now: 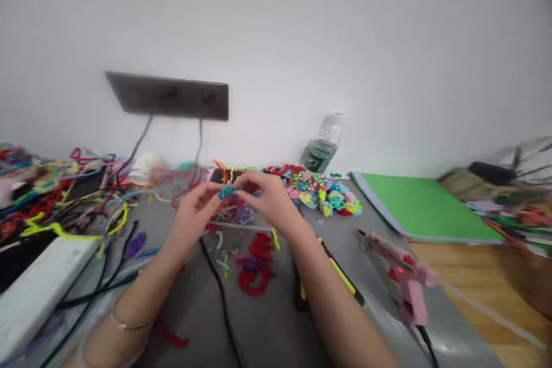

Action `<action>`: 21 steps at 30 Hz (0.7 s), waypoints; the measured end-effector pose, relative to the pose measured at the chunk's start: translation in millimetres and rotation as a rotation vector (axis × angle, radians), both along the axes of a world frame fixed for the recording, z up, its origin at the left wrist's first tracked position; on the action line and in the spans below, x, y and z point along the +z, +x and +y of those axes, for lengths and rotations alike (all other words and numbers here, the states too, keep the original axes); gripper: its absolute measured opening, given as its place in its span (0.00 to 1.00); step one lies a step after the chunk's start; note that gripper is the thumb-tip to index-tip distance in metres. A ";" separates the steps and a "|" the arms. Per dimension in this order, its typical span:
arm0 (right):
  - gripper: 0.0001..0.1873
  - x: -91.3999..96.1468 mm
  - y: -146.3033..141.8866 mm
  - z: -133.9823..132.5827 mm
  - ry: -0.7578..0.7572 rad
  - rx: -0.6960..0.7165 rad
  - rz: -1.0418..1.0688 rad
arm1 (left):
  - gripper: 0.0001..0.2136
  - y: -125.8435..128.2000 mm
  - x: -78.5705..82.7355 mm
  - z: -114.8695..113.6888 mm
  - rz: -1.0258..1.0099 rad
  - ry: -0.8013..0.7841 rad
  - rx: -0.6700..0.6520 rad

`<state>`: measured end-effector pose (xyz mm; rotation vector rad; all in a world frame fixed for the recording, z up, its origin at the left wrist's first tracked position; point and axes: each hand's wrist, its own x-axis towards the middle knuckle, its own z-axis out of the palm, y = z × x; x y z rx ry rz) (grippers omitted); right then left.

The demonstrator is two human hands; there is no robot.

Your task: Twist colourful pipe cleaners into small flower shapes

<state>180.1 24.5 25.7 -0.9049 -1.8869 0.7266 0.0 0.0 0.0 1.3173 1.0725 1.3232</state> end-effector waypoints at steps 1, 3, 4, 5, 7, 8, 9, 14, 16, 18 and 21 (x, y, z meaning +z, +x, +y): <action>0.04 -0.2 1.1 -0.2 -0.018 0.013 0.012 | 0.16 1.2 -0.3 0.0 -0.042 -0.010 -0.015; 0.03 -0.6 2.9 -0.4 -0.060 0.041 0.042 | 0.16 3.4 -0.5 -0.3 -0.129 -0.032 -0.049; 0.03 -0.6 3.6 -0.5 -0.085 0.058 0.061 | 0.16 4.2 -0.2 -0.6 -0.173 -0.043 -0.068; 0.03 -0.6 4.1 -0.4 -0.115 0.076 0.086 | 0.15 4.9 0.2 -0.9 -0.227 -0.058 -0.089; 0.04 -0.4 4.6 -0.2 -0.174 0.116 0.133 | 0.13 5.4 1.5 -1.5 -0.313 -0.081 -0.131; 0.04 -0.1 4.5 -0.1 -0.197 0.136 0.151 | 0.12 5.2 2.1 -1.6 -0.341 -0.087 -0.147; 0.05 0.3 4.3 -0.1 -0.213 0.150 0.165 | 0.11 4.8 2.6 -1.6 -0.362 -0.090 -0.160; 0.03 4.0 3.4 -2.3 -0.251 0.198 0.182 | 0.10 1.5 4.0 -1.0 -0.415 -0.120 -0.259; 0.02 6.3 4.8 -4.0 -0.279 0.240 0.181 | 0.12 -0.2 4.8 -1.5 -0.403 -0.131 -0.308; 0.03 8.5 7.8 -5.7 -0.328 0.290 0.172 | 0.13 -2.3 5.2 -1.8 -0.351 -0.113 -0.346; 0.03 11.0 13.3 -7.3 -0.416 0.364 0.135 | 0.10 -5.6 2.8 -0.9 -0.189 -0.029 -0.404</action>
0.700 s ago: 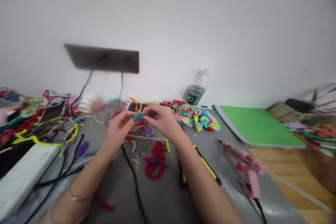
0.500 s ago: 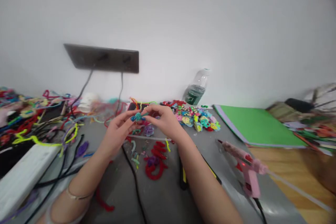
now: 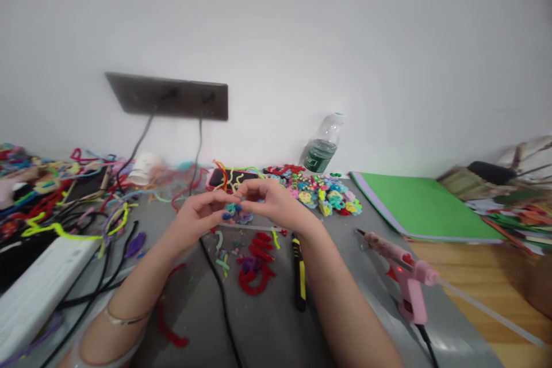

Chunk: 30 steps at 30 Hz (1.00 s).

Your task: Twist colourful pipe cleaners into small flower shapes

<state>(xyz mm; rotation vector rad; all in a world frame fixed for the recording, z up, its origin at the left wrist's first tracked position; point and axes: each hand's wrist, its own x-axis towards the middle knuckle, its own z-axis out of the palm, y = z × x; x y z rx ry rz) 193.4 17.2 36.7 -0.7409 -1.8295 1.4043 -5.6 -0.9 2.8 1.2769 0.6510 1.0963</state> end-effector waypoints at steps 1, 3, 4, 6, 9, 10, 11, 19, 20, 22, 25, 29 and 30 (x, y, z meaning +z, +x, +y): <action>0.03 0.7 1.4 -0.4 -0.014 0.015 -0.012 | 0.09 -0.8 -1.5 0.6 0.036 0.040 -0.007; 0.03 2.2 2.8 -1.3 -0.025 0.029 -0.024 | 0.08 -1.4 -4.5 1.5 0.059 0.090 -0.004; 0.02 3.2 2.7 -2.1 -0.020 0.028 -0.022 | 0.07 -1.2 -5.6 1.7 0.048 0.097 0.004; 0.03 6.0 1.3 -4.4 0.010 0.023 -0.013 | 0.06 0.1 -5.6 1.1 0.009 0.086 0.014; 0.03 11.5 -1.8 -9.7 0.102 0.006 -0.024 | 0.07 3.1 -0.9 -1.8 -0.094 0.049 0.045; 0.02 13.4 -2.7 -11.6 0.148 -0.011 -0.037 | 0.08 3.9 1.3 -2.9 -0.133 0.038 0.047; 0.01 15.2 -3.6 -13.4 0.202 -0.031 -0.052 | 0.09 4.5 3.3 -3.9 -0.169 0.028 0.044; 0.01 21.1 -9.0 -20.5 0.511 -0.040 -0.084 | 0.15 3.5 7.4 -5.9 -0.307 -0.082 -0.016; 0.02 21.0 -9.5 -20.6 0.527 -0.034 -0.082 | 0.16 3.4 7.3 -5.9 -0.317 -0.090 -0.026; 0.02 21.0 -10.3 -20.6 0.548 -0.044 -0.077 | 0.16 3.5 7.3 -6.1 -0.327 -0.109 -0.042; 0.01 22.5 -10.5 -21.3 0.583 -0.060 -0.087 | 0.17 4.3 7.9 -6.7 -0.313 -0.138 -0.051; 0.04 26.2 -11.3 -26.7 0.702 -0.078 -0.158 | 0.19 4.0 8.1 -7.0 -0.256 -0.144 -0.012; 0.05 26.9 -11.8 -28.6 0.731 -0.087 -0.177 | 0.20 3.6 7.8 -6.7 -0.242 -0.133 0.006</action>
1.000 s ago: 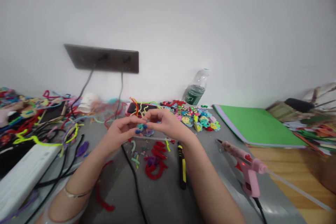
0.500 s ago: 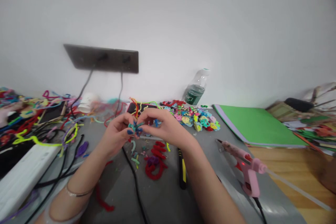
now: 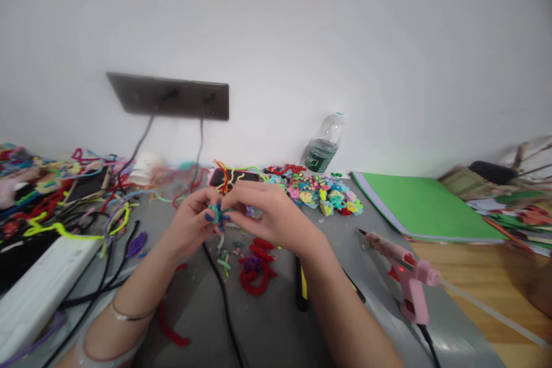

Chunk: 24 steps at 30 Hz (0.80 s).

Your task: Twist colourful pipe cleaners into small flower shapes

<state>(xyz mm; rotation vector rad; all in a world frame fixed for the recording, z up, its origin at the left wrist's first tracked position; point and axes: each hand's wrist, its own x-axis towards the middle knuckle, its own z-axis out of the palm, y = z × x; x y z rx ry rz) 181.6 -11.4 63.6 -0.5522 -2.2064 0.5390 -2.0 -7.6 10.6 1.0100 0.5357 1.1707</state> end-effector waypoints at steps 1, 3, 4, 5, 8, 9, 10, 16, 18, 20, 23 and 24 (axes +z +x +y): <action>0.06 0.5 -0.6 -1.8 0.018 -0.016 -0.016 | 0.20 -0.6 -0.3 0.4 0.014 0.011 0.018; 0.06 1.1 -1.7 -4.5 0.027 -0.042 -0.042 | 0.20 -1.8 -1.0 1.7 0.027 0.042 0.043; 0.06 1.0 -2.2 -5.1 0.018 -0.052 -0.045 | 0.19 -2.3 -1.2 2.5 0.026 0.056 0.049; 0.05 0.8 -2.6 -5.1 0.003 -0.059 -0.038 | 0.19 -2.6 -1.4 3.2 0.021 0.067 0.054; 0.04 -0.9 -3.2 -2.3 -0.049 -0.084 0.032 | 0.17 -2.4 -0.8 4.8 -0.011 0.082 0.097; 0.04 -1.8 -3.2 -0.8 -0.058 -0.092 0.055 | 0.16 -2.1 -0.4 5.0 -0.020 0.084 0.114; 0.04 -2.9 -3.3 0.9 -0.060 -0.097 0.072 | 0.16 -1.7 -0.2 5.2 -0.028 0.085 0.126; 0.04 -8.1 -2.7 7.1 -0.033 -0.082 0.105 | 0.13 0.6 -0.8 4.5 -0.043 0.106 0.148; 0.04 -8.2 -2.7 6.9 -0.028 -0.088 0.102 | 0.13 1.1 0.1 3.8 -0.037 0.108 0.155; 0.04 -7.6 -3.1 5.9 -0.029 -0.096 0.112 | 0.14 1.7 1.9 2.9 -0.025 0.105 0.166; 0.04 -6.5 -4.5 3.8 -0.031 -0.103 0.150 | 0.14 2.3 5.1 1.6 -0.009 0.097 0.190; 0.04 -6.1 -4.9 3.3 -0.032 -0.105 0.158 | 0.14 2.4 5.9 1.2 -0.003 0.093 0.202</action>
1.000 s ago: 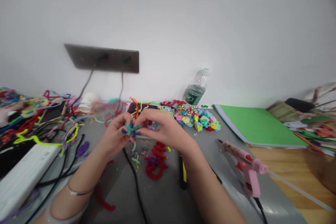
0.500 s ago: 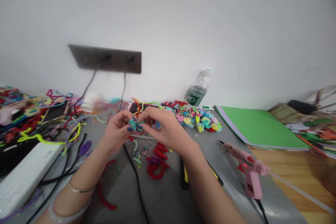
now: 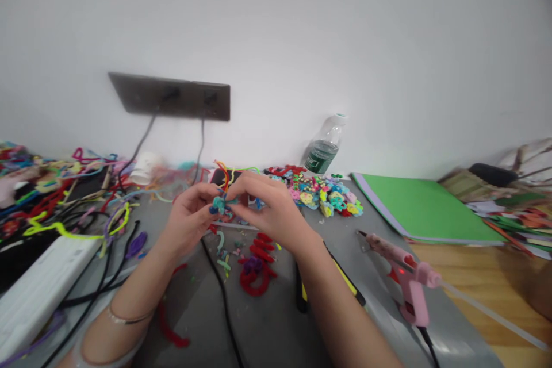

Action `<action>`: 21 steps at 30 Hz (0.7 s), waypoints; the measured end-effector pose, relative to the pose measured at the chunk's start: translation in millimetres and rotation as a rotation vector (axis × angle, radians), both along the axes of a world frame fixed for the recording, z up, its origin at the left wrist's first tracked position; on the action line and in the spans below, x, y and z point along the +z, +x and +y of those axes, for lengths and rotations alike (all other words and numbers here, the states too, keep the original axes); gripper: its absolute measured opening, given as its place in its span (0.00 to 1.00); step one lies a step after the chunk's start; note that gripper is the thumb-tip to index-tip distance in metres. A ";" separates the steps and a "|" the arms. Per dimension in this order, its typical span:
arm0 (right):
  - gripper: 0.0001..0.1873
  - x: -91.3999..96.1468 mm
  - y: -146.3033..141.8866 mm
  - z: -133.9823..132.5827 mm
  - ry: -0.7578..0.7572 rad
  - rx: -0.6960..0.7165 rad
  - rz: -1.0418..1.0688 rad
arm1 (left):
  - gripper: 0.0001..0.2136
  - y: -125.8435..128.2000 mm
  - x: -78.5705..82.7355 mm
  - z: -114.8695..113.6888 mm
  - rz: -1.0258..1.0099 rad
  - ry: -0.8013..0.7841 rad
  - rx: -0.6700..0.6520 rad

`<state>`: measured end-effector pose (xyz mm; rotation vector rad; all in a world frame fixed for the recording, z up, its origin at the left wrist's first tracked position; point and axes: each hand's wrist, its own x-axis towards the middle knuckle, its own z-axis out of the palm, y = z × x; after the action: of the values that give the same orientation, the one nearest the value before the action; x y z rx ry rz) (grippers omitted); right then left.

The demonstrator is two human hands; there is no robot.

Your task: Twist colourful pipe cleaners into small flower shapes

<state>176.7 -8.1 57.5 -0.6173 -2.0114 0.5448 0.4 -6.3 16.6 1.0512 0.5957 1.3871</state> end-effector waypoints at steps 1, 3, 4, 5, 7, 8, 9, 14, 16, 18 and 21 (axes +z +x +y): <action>0.04 0.3 -0.3 -0.5 -0.001 -0.002 0.003 | 0.14 0.1 0.5 -0.3 0.006 -0.003 0.012; 0.05 1.0 -0.3 -1.2 -0.002 -0.008 -0.005 | 0.15 0.0 0.7 -0.9 0.017 -0.003 0.019; 0.05 1.2 -0.1 -1.4 -0.003 -0.012 -0.013 | 0.15 -0.1 0.4 -0.9 0.019 0.006 0.011; 0.04 1.5 0.0 -1.6 -0.005 -0.013 -0.023 | 0.15 -0.3 -0.2 -0.9 0.021 0.021 0.001; 0.04 1.8 0.1 -2.1 -0.003 -0.008 -0.044 | 0.14 -0.7 -1.7 -0.3 0.025 0.065 -0.009; 0.04 1.8 0.0 -2.4 -0.002 -0.005 -0.051 | 0.13 -0.9 -2.5 0.2 0.032 0.090 -0.004; 0.04 1.9 -0.2 -2.8 0.000 -0.003 -0.056 | 0.12 -1.0 -3.2 0.7 0.042 0.114 0.005; 0.04 2.2 -0.3 -4.7 -0.028 0.021 -0.091 | 0.10 -1.1 -5.8 1.7 0.070 0.181 0.030; 0.05 2.0 1.0 -4.0 -0.057 0.048 -0.094 | 0.11 -0.3 -6.8 1.5 0.082 0.191 0.044; 0.05 1.2 3.2 -1.6 -0.103 0.082 -0.083 | 0.12 0.9 -8.2 1.6 0.100 0.195 0.061; 0.04 -2.7 6.1 4.9 -0.217 0.118 -0.065 | 0.13 3.2 -10.0 2.5 0.112 0.142 0.054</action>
<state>182.8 -3.2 54.8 -0.6561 -2.0753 0.8321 3.6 -3.8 6.5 1.2407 0.6179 1.4416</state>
